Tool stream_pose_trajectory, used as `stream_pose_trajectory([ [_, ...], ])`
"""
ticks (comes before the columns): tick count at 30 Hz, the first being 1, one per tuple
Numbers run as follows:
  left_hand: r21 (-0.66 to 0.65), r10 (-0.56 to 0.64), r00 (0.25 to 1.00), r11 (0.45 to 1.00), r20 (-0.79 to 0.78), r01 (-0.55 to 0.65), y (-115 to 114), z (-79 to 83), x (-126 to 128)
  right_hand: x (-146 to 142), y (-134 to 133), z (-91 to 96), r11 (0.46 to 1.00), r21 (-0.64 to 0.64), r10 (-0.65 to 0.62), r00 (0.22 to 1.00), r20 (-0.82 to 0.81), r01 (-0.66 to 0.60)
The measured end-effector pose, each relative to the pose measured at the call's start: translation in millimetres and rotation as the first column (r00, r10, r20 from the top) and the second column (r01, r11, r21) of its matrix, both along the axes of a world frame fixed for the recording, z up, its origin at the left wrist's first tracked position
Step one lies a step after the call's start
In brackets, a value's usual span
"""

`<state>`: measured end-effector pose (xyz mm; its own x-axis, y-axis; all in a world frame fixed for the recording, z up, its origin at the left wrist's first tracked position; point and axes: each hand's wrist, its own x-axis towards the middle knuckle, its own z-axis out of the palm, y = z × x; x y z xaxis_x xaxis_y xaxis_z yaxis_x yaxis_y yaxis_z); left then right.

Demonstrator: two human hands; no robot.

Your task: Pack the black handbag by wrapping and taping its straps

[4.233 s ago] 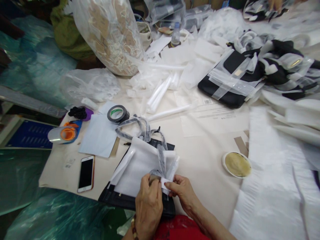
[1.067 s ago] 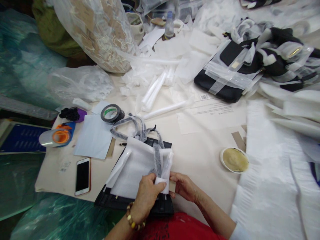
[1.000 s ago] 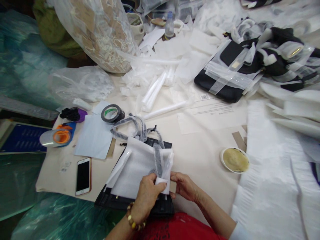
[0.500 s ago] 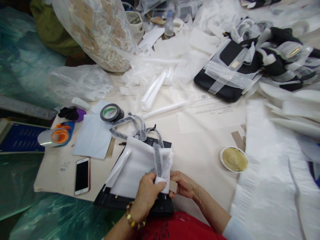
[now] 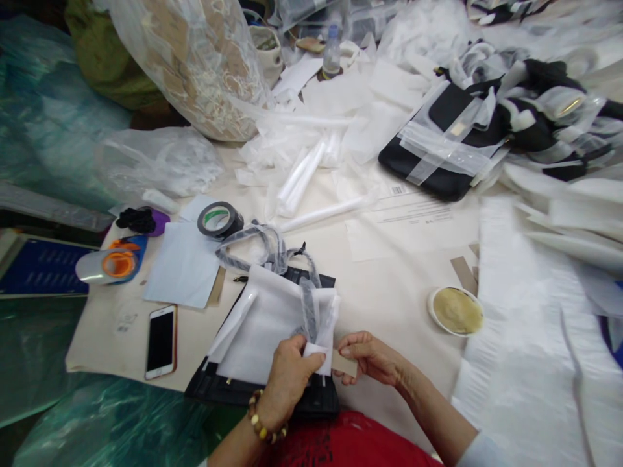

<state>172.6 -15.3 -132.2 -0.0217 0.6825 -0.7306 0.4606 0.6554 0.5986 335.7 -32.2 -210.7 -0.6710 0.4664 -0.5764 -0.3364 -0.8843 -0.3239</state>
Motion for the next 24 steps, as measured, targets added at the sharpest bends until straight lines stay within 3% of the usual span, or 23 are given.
stream_pose_trajectory([
  [4,0.018,-0.001,1.000,1.000,0.007,0.001,1,0.4,-1,33,-2,6.0,0.986,0.133,0.067,0.974,0.216,-0.097],
  [6,0.012,-0.009,1.000,1.000,0.018,0.009,1,-0.4,-3,62,-1,10.6,0.961,0.224,0.056,0.906,0.420,-0.164],
  [8,0.003,-0.014,1.000,1.000,0.028,0.013,0,-2.2,-4,89,0,17.6,0.899,0.322,0.010,0.747,0.664,-0.298],
  [10,0.000,-0.014,1.000,1.000,0.025,0.014,-1,-4.1,-4,102,0,28.0,0.773,0.414,-0.177,0.464,0.868,-0.481],
  [12,0.001,-0.005,1.000,1.000,0.024,0.005,-1,-4.7,-4,92,-2,40.4,0.656,0.485,-0.432,0.240,0.869,-0.578],
  [13,-0.001,0.001,1.000,1.000,0.029,-0.001,-2,-4.3,-4,80,-3,45.9,0.624,0.531,-0.508,0.219,0.833,-0.572],
  [14,-0.003,0.008,0.999,1.000,0.035,-0.008,-2,-3.3,-3,64,-5,50.0,0.617,0.586,-0.528,0.276,0.803,-0.526],
  [15,-0.003,0.016,0.999,1.000,0.039,-0.016,-1,-1.8,-2,47,-7,52.3,0.647,0.617,-0.487,0.381,0.786,-0.448],
  [17,-0.002,0.024,0.999,1.000,0.039,-0.024,0,1.5,-1,12,-11,50.6,0.754,0.589,-0.300,0.646,0.702,-0.291],
  [19,-0.007,0.025,0.999,1.000,0.030,-0.025,0,4.1,1,-14,-16,42.5,0.885,0.461,-0.195,0.840,0.506,-0.072],
  [21,-0.013,0.025,0.999,1.000,0.026,-0.025,0,4.9,1,-28,-20,32.8,0.956,0.268,-0.212,0.917,0.337,0.122],
  [24,-0.004,0.014,1.000,1.000,-0.007,-0.014,0,3.2,0,-32,-21,24.0,0.966,0.090,-0.256,0.932,0.257,0.240],
])
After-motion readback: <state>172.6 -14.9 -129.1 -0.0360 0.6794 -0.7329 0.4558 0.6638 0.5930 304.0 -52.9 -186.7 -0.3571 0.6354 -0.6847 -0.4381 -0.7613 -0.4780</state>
